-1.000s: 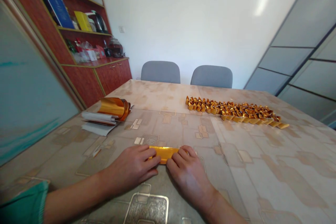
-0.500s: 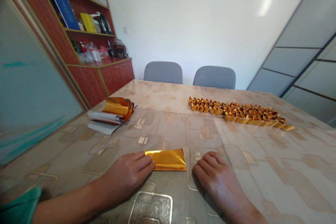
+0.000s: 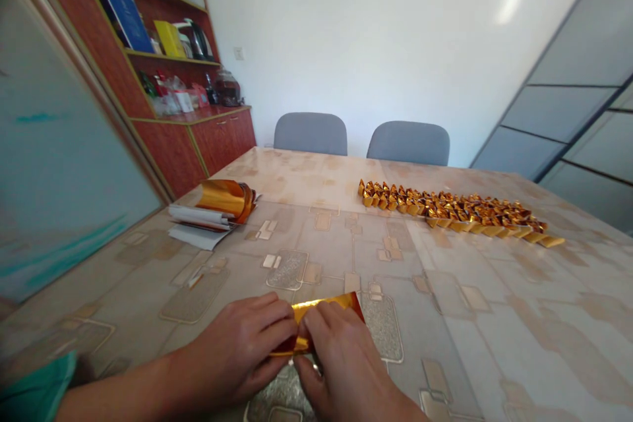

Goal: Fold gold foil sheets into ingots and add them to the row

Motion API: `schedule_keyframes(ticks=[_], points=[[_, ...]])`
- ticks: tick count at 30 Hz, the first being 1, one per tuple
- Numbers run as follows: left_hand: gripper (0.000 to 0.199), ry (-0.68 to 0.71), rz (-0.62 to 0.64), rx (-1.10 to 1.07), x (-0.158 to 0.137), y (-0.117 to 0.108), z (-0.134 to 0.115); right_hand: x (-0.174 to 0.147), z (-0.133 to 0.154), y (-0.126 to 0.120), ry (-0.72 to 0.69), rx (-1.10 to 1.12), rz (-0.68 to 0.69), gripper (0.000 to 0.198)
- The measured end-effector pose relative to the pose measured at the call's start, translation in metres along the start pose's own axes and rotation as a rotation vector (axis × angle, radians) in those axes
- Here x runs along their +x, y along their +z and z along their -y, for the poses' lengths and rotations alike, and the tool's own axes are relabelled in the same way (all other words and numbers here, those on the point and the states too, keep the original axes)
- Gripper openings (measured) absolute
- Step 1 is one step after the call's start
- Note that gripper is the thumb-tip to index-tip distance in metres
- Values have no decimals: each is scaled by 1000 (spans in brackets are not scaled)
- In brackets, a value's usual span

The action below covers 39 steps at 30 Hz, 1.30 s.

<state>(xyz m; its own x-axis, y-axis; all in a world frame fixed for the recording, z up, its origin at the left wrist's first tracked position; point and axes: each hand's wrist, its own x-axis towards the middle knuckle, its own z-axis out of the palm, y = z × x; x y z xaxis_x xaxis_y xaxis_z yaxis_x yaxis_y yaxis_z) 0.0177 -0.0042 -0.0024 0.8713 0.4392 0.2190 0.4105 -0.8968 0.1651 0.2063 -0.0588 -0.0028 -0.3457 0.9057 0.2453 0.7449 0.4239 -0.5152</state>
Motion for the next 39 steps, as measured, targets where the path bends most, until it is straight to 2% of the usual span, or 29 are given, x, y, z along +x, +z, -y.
schedule_keyframes(ticks=[3,5,7,12,18,24,39], points=[[17,-62,63,-109,-4,-10,9,-2,-7,0,-15,-20,12,20],[17,-73,80,-146,-5,-12,13,-2,-9,0,-29,-44,-4,19],[12,-79,58,-178,-6,-10,16,-1,-8,2,-38,-55,-24,10],[6,-200,-39,-276,-8,-7,27,2,-6,1,-19,19,-31,15],[8,-258,-31,-380,-5,-12,39,4,-7,-2,-33,53,-64,18],[7,-302,-27,-400,-1,-10,38,4,-13,8,-8,-38,-129,25],[18,-378,-51,-323,4,-3,38,2,-18,17,-40,-314,-183,17]])
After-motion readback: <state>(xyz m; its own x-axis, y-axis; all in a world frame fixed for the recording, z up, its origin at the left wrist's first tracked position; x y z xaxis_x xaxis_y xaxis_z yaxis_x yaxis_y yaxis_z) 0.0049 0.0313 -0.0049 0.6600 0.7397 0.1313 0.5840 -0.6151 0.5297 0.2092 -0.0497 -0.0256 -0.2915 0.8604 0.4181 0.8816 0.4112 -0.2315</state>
